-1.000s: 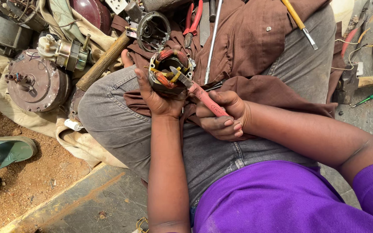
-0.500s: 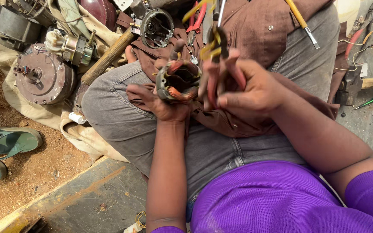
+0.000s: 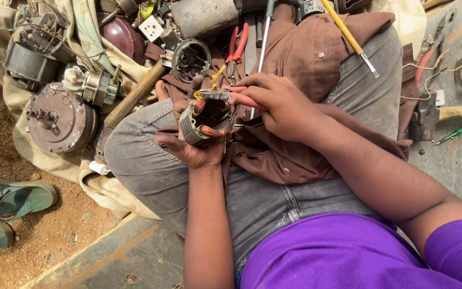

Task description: The person sits on the ground and dismantles small electric motors, using a hammer to knock components out of the motor housings and pliers to cut and pull windings from the armature. They handle a screwdriver and a wooden stick to pry at the parts while working over a cloth on their lap.

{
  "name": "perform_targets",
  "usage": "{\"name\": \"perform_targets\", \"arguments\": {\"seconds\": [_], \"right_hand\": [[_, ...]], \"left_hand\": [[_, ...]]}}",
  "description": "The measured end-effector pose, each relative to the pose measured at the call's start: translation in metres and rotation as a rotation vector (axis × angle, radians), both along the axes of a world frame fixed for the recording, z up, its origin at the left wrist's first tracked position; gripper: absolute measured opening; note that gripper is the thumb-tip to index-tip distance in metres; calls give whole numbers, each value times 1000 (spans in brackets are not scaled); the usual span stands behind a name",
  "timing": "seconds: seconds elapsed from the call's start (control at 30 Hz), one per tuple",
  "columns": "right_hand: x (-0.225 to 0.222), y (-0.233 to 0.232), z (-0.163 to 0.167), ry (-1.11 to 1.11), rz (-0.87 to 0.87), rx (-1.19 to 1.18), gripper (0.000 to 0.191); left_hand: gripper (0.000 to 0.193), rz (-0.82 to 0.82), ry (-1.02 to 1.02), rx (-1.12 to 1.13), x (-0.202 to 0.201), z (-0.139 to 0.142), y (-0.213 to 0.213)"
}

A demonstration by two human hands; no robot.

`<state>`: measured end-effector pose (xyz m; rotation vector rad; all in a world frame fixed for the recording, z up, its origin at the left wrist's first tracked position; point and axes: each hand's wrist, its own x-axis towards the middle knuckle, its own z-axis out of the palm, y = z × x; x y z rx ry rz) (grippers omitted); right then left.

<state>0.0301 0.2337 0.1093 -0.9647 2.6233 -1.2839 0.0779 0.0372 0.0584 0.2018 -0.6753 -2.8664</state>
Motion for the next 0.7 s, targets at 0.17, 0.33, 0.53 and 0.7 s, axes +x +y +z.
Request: {"name": "perform_targets", "arguments": {"seconds": [0.17,0.33,0.53,0.7], "right_hand": [[-19,34,-6,-149,98,223,31],[-12,30,-12,-880,60,-389,37],[18,-2,-27,-1337,-119,-1015,57],[22,1,-21,-1199,-144,-993,73]], "left_hand": [[97,-8,97,-25,-2,-3,-11],[70,114,109,-309,3,-6,-19],[70,100,264,-1030,6,4,-5],[101,46,270,-954,3,7,15]]}}
